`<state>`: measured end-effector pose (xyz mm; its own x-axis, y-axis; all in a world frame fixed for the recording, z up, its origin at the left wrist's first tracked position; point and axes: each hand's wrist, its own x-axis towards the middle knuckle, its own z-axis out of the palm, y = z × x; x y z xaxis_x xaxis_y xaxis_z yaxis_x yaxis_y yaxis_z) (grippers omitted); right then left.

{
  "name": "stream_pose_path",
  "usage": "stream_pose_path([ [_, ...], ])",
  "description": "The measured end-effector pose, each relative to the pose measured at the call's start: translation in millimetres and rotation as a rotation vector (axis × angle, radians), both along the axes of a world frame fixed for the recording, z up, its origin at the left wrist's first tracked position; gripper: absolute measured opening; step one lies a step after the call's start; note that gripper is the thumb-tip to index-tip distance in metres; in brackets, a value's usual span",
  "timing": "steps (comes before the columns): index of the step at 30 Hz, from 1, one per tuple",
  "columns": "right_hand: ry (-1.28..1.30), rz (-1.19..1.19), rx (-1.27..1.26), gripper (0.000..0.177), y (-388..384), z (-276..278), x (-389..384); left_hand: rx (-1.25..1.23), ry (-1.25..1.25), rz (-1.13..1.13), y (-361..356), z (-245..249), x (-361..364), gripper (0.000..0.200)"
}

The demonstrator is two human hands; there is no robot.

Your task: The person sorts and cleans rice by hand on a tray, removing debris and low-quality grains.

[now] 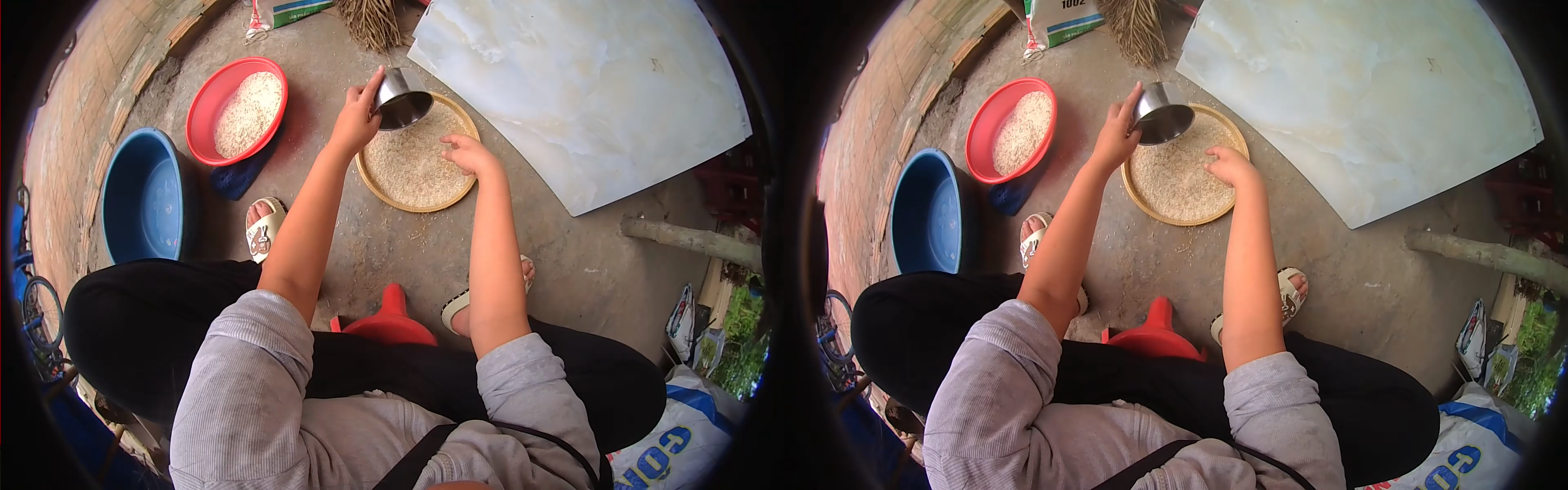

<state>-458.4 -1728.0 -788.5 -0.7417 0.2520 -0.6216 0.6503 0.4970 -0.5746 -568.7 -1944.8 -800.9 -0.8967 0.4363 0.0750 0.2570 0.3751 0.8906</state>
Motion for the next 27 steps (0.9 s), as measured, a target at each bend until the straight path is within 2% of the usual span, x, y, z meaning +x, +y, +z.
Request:
stream_pose_path([
  [1,-0.045,0.001,-0.005,0.046,-2,2,0,-0.172,0.318,-0.036,1,3,2,0.082],
  [3,0.006,0.015,0.019,0.047,5,-17,-2,-0.155,0.316,-0.027,8,9,9,0.085],
  [5,0.054,0.03,0.04,0.047,10,-29,-3,-0.161,0.485,-0.013,13,11,15,0.08],
  [7,0.073,-0.011,0.105,0.045,10,-30,-3,-0.14,0.537,0.019,14,7,18,0.072],
  [10,0.104,-0.055,0.155,0.039,4,-25,3,-0.073,0.702,0.192,12,7,20,0.062],
  [11,0.105,-0.055,0.155,0.039,4,-28,5,-0.078,0.694,0.24,9,4,15,0.069],
  [13,0.261,-0.072,0.16,0.028,5,-48,10,-0.12,0.535,0.382,0,8,10,0.067],
  [14,0.261,-0.073,0.159,0.028,5,-58,12,-0.121,0.535,0.38,-7,0,0,0.067],
  [16,0.379,-0.137,0.197,0.019,1,-67,14,0.08,-0.161,0.546,-16,0,-19,0.066],
  [17,0.379,-0.138,0.198,0.019,1,-71,16,0.279,-0.448,0.685,-18,-4,-18,0.053],
  [19,0.432,-0.219,0.296,0.014,-7,-68,21,0.453,-0.885,0.692,-50,-50,-43,0.043],
  [23,0.591,-0.202,0.34,0.01,-14,-81,29,0.377,-0.925,0.673,-74,-58,-35,0.036],
  [26,0.627,-0.228,0.332,0.011,-19,-83,32,0.085,-0.729,0.742,-79,-57,-30,0.041],
  [27,0.625,-0.231,0.323,0.011,-21,-83,33,0.087,-0.731,0.743,-79,-73,-31,0.041],
])
